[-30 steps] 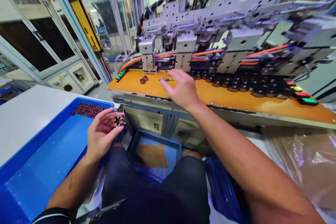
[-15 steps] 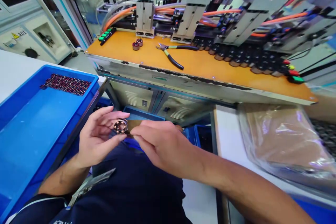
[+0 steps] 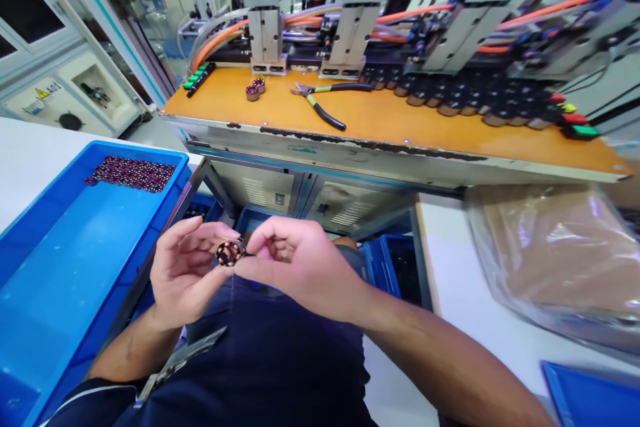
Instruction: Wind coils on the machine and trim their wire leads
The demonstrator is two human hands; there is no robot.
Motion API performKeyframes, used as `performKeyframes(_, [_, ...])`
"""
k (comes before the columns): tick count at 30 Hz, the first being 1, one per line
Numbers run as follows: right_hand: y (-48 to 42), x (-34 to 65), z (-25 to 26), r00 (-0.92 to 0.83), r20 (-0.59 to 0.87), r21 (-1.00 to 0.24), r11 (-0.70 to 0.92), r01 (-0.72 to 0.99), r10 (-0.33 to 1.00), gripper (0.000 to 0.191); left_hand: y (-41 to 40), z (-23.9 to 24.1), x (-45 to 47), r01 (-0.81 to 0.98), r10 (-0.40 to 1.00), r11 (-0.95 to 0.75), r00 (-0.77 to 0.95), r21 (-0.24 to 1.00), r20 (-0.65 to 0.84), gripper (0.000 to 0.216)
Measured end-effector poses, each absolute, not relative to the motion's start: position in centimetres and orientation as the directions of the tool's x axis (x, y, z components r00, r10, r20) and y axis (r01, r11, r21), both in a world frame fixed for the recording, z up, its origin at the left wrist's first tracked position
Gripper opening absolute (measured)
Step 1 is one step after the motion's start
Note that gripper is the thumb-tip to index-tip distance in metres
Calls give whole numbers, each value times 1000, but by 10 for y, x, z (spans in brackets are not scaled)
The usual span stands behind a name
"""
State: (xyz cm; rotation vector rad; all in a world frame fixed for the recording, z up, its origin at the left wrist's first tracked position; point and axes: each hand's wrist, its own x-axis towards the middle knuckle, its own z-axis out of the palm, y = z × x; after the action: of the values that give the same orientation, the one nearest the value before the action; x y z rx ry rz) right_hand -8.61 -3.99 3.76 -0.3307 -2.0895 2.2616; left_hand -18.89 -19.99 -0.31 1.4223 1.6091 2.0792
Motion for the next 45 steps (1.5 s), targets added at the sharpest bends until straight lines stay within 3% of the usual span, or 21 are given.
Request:
performKeyframes(3, [-52,-87,20,-969,-116,-954,-297,47,217,30,-199,-3,-187,370,622,-402,-561,838,546,73])
performKeyframes(6, [-59,-80,6,-962,-66,-923,-384,-42,264,31,-200,-3,-188,320,645,-409,-561,854,519,70])
performKeyframes(13, [-58,-76,14,-953,1,-951,-294,-95,304,22,-199,-5,-187,322,711,-417,-467,850,526,68])
performKeyframes(18, [-64,-67,1,-929,80,-896,-383,-226,362,28,-198,0,-184,45,781,-437,-477,898,404,56])
performKeyframes(22, [-51,-62,3,-958,72,-947,-282,-153,277,26,-198,4,-186,-107,834,-389,-462,915,300,37])
performKeyframes(28, [-38,-69,31,-968,4,-1000,-29,-12,253,23,-194,5,-188,-5,857,-313,-433,950,280,37])
performKeyframes(32, [-37,-69,36,-972,24,-997,74,-7,233,22,-193,4,-186,3,846,-291,-466,957,259,35])
performKeyframes(37, [-22,-66,39,-981,-72,-995,57,83,178,23,-195,6,-188,-123,854,-281,-485,952,189,34])
performKeyframes(41, [-24,-67,42,-973,-195,-981,-45,191,120,25,-194,8,-189,-35,826,-297,-511,954,238,36])
performKeyframes(45, [-33,-68,40,-970,-222,-969,-128,209,97,24,-192,11,-188,4,824,-265,-519,964,229,35])
